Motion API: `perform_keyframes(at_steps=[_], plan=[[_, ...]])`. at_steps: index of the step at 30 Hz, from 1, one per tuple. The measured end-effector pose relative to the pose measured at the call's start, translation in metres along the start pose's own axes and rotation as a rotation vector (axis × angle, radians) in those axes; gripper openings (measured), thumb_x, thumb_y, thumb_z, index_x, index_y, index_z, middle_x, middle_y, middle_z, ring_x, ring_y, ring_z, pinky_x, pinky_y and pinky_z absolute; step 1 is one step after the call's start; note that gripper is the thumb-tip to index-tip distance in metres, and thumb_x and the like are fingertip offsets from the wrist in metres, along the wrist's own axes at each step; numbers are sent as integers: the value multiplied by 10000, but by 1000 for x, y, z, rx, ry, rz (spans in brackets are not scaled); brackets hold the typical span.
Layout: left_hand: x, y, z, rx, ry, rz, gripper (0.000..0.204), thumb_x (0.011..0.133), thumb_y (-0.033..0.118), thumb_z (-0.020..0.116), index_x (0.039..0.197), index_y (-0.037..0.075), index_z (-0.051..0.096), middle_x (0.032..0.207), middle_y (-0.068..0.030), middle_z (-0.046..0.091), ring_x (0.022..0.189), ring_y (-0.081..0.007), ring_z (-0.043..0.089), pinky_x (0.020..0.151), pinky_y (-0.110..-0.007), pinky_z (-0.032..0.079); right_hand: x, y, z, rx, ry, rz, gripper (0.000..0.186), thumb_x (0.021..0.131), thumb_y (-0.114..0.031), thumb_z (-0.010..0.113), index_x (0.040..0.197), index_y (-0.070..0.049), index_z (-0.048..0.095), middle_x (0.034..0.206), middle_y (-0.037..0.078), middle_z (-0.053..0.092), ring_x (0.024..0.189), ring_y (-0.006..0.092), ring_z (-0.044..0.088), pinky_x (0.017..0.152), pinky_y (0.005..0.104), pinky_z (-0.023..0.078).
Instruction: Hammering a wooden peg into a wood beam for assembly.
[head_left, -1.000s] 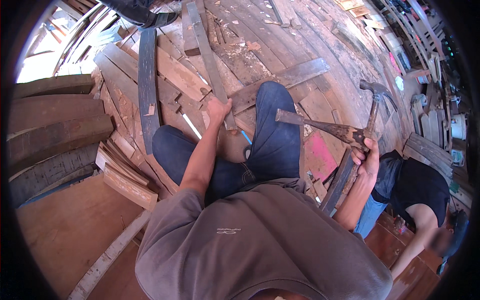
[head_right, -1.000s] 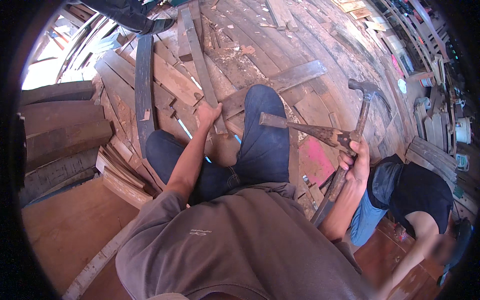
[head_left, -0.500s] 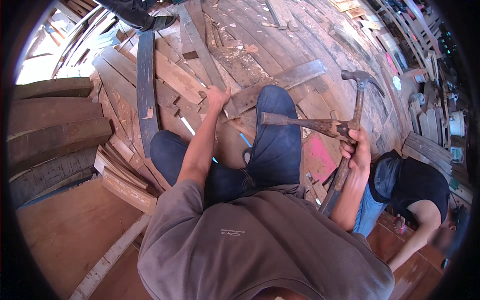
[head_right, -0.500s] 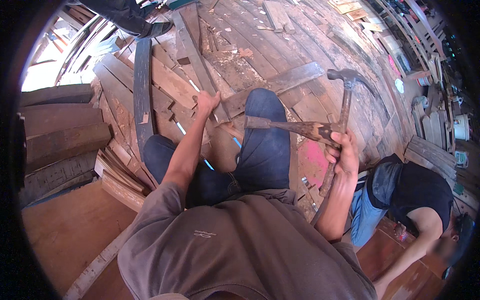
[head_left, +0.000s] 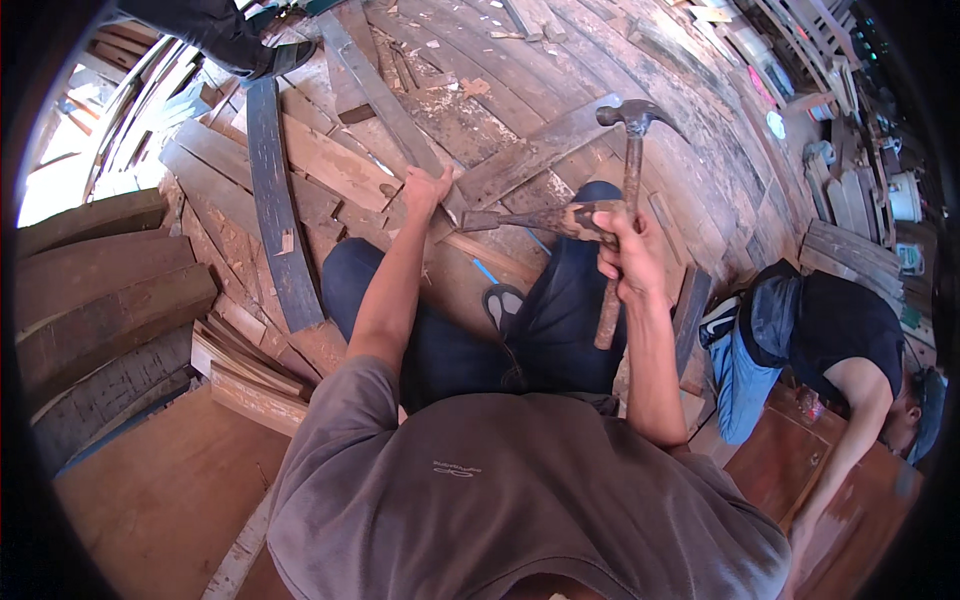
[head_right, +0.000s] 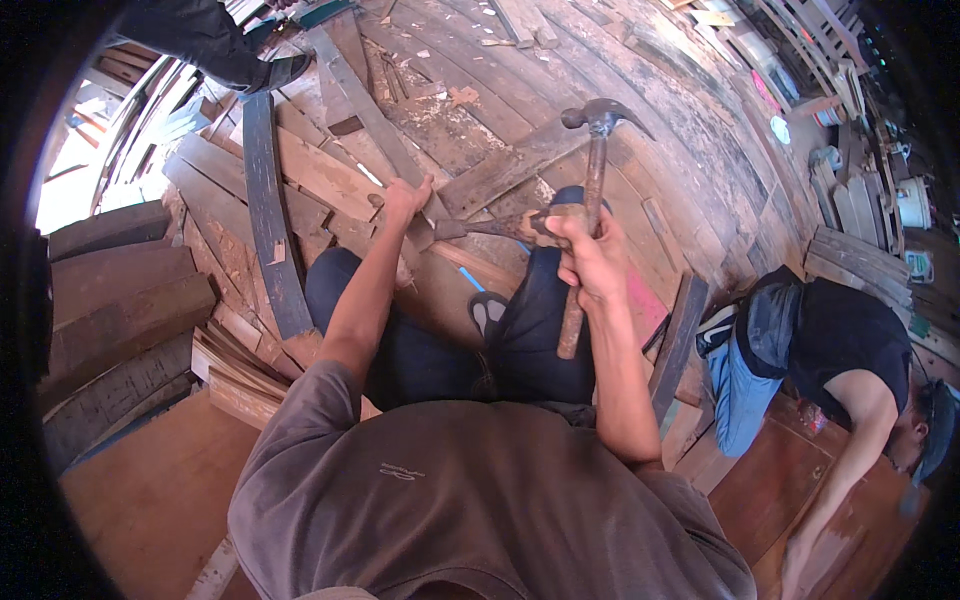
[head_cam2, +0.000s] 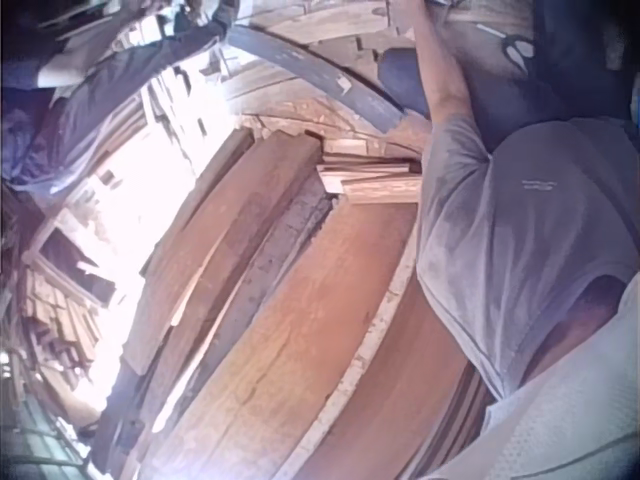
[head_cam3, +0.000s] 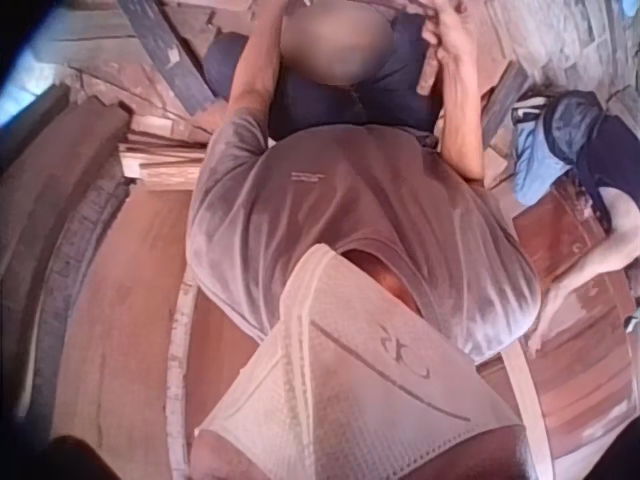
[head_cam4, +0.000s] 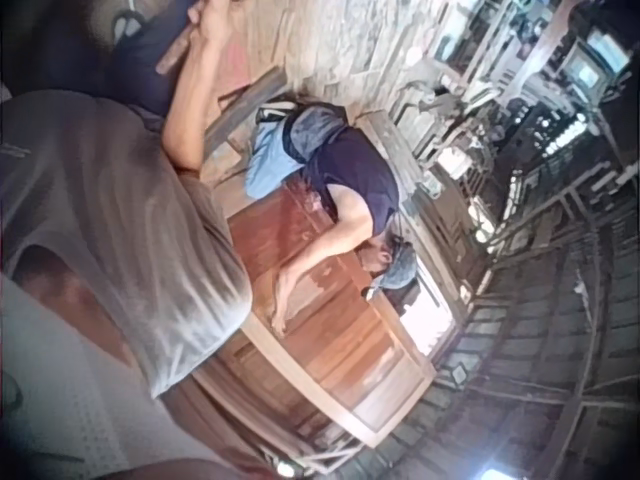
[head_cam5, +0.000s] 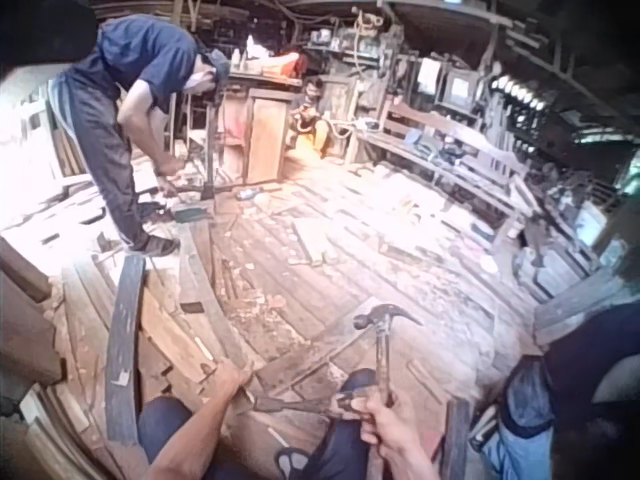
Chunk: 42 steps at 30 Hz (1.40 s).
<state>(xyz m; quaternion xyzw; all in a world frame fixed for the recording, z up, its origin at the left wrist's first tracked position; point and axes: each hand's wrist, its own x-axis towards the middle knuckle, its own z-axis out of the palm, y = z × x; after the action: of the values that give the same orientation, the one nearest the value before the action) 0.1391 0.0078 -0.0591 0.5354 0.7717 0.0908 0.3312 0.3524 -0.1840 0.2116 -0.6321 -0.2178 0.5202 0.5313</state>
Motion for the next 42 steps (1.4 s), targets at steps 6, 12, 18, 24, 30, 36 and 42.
perform_keyframes(at_steps=[6, 12, 18, 24, 30, 36, 42], plan=[[19, -15, -20, 40, -169, 24, 892, 801, 643, 479, 1301, -92, 399, 1241, -304, 524, 1146, -385, 547, 959, -434, 436, 10, 36, 29, -135, 112, -56, 228, 740, -116, 740, 834, -50, 543, 581, -44, 454, 398, 37, 366, 331, 216, 257], [-31, 24, -55, 17, 314, 431, 373, 782, 267, 613, 1008, -28, 581, 1011, -241, 606, 933, -372, 612, 850, -491, 461, 31, 79, 20, -309, 237, -87, 278, 704, -148, 750, 898, 1, 619, 742, 54, 656, 580, 122, 585, 543, 267, 473], [-165, 44, -49, 85, -197, 965, 589, 539, 11, 715, 1098, 11, 531, 1087, -164, 533, 1122, -364, 451, 950, -434, 385, 44, 108, 28, -512, 450, -50, 426, 622, -289, 799, 846, 30, 626, 765, 124, 669, 720, 190, 633, 689, 340, 503], [-187, 47, 16, -645, -217, 861, 543, 549, 10, 712, 1055, 18, 515, 1000, -179, 534, 964, -380, 519, 820, -437, 441, 54, 120, 20, -341, 471, 36, 406, 647, -257, 798, 853, 39, 610, 752, 111, 643, 641, 180, 603, 586, 328, 495], [-172, 59, 51, -588, -35, 971, 398, 542, 37, 719, 901, 34, 549, 821, -162, 579, 811, -384, 559, 717, -429, 440, 54, 124, 13, 123, 363, 151, 337, 718, -197, 765, 903, 1, 566, 702, 44, 555, 437, 92, 467, 321, 246, 302], [-175, 71, 51, -546, -122, 993, 376, 537, 72, 714, 879, 39, 561, 804, -176, 607, 801, -394, 581, 718, -429, 448, 47, 120, 3, 158, 344, 170, 300, 751, -190, 729, 888, -41, 508, 637, -18, 472, 406, 56, 381, 319, 224, 264], [-169, 68, 53, -432, -152, 985, 374, 569, 83, 717, 908, 9, 579, 869, -200, 629, 870, -406, 597, 734, -426, 473, 53, 126, -1, 174, 294, 113, 314, 744, -182, 737, 934, -33, 536, 662, -4, 510, 413, 56, 395, 320, 227, 271]])
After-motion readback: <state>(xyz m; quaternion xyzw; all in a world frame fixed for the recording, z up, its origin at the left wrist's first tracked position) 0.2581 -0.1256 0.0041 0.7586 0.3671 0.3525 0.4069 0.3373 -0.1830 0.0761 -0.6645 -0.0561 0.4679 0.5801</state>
